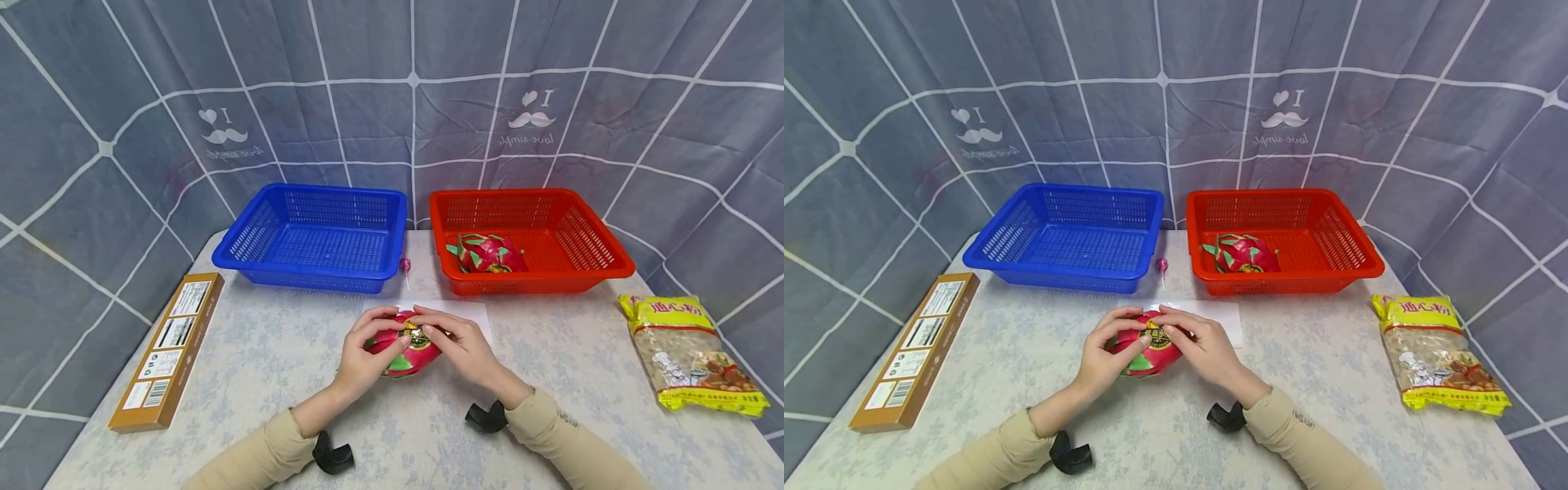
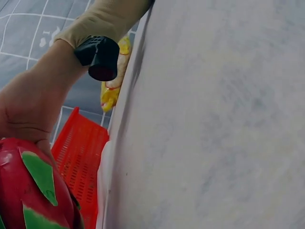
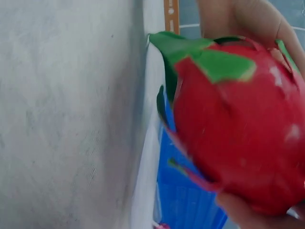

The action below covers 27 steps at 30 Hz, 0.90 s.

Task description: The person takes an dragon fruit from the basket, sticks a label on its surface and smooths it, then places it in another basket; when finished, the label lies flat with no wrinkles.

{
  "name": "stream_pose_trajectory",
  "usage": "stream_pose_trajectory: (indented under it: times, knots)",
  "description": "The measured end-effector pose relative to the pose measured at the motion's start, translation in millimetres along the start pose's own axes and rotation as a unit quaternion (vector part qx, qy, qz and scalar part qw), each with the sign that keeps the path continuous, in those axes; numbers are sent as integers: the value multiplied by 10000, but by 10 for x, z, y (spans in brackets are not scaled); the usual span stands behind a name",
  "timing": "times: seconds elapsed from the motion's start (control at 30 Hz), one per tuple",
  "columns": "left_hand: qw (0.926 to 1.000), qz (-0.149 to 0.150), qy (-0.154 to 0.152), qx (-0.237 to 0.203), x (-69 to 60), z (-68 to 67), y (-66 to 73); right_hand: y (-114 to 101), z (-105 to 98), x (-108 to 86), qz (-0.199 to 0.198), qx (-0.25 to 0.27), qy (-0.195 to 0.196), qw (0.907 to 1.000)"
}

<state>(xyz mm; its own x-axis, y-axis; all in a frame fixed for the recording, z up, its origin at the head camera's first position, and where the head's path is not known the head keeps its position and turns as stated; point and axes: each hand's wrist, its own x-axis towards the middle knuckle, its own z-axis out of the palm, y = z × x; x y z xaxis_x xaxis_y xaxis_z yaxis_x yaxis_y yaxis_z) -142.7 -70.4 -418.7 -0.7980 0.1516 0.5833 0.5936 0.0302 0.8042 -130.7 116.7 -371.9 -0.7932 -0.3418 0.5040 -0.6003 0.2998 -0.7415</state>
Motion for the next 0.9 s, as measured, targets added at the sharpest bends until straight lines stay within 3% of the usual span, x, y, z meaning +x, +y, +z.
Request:
stream_pose_trajectory:
  times: [0.17,0.33,0.6,0.7,0.87,0.9]
  knots:
    - [9997,226,15,34,10,34,183,-22,28,-13,463,222,146,9986]
    - [9999,-31,126,89,17,50,278,-8,79,-36,760,429,329,9956]
    - [9988,-94,429,218,-7,66,242,1,139,-48,1032,297,274,9938]
    - [9988,0,397,270,-23,76,231,22,157,-56,1070,267,365,9932]
    - [9984,140,260,476,-47,99,246,227,205,-96,1272,519,737,9878]
    - [9982,171,250,513,-63,101,199,269,214,-103,1294,606,780,9867]
